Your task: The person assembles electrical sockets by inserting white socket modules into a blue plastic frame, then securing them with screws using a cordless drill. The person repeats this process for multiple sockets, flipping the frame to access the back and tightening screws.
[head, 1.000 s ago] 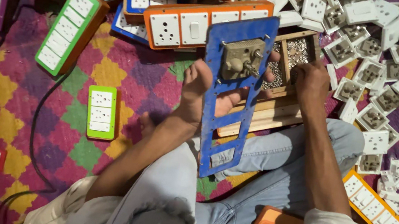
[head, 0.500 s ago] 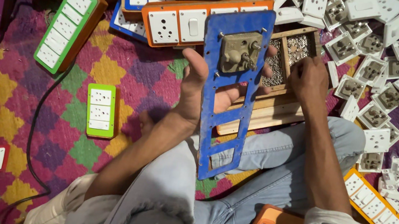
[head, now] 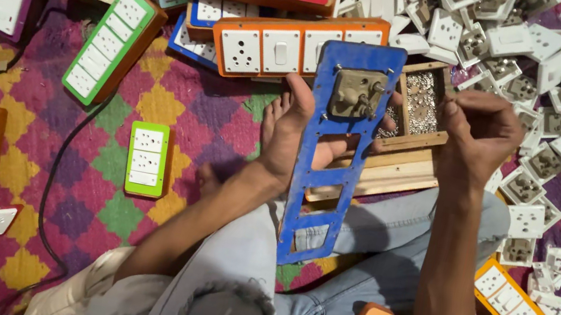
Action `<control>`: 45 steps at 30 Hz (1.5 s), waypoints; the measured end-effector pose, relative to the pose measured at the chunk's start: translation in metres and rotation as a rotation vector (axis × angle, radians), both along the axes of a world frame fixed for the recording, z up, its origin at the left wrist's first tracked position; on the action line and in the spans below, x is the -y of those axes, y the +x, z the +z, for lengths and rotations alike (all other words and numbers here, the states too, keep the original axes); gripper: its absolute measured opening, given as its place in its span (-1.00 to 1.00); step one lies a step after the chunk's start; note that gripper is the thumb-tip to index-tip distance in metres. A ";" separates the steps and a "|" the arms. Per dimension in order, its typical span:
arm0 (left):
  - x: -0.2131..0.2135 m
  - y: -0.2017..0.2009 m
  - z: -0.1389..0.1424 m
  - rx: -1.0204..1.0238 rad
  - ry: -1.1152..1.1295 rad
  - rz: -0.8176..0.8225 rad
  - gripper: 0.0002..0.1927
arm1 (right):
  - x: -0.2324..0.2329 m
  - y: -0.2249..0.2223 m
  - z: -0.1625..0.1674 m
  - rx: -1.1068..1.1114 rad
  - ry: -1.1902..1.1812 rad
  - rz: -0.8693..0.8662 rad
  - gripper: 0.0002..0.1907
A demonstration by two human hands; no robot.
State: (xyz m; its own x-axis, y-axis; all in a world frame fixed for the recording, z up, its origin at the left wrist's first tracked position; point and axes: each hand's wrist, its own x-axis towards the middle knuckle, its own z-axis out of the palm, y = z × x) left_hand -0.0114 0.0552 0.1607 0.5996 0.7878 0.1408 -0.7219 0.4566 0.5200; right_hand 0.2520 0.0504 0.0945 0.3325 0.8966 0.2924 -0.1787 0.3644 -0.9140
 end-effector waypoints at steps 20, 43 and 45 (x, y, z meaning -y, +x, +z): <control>0.003 0.001 0.002 -0.026 -0.003 0.087 -0.14 | -0.020 -0.041 0.089 0.652 0.175 0.189 -0.73; 0.003 0.001 0.009 0.055 -0.075 0.034 -0.14 | -0.005 -0.036 0.084 0.529 0.106 0.327 -0.77; 0.003 0.000 0.009 0.045 -0.067 0.025 -0.14 | -0.004 -0.038 0.082 0.581 0.183 0.337 -0.84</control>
State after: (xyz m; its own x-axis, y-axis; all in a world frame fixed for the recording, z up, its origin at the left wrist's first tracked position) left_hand -0.0112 0.0526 0.1692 0.5737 0.8111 0.1136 -0.7557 0.4708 0.4552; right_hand 0.2144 0.0549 0.1768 -0.2114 0.8429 0.4947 0.1909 0.5320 -0.8249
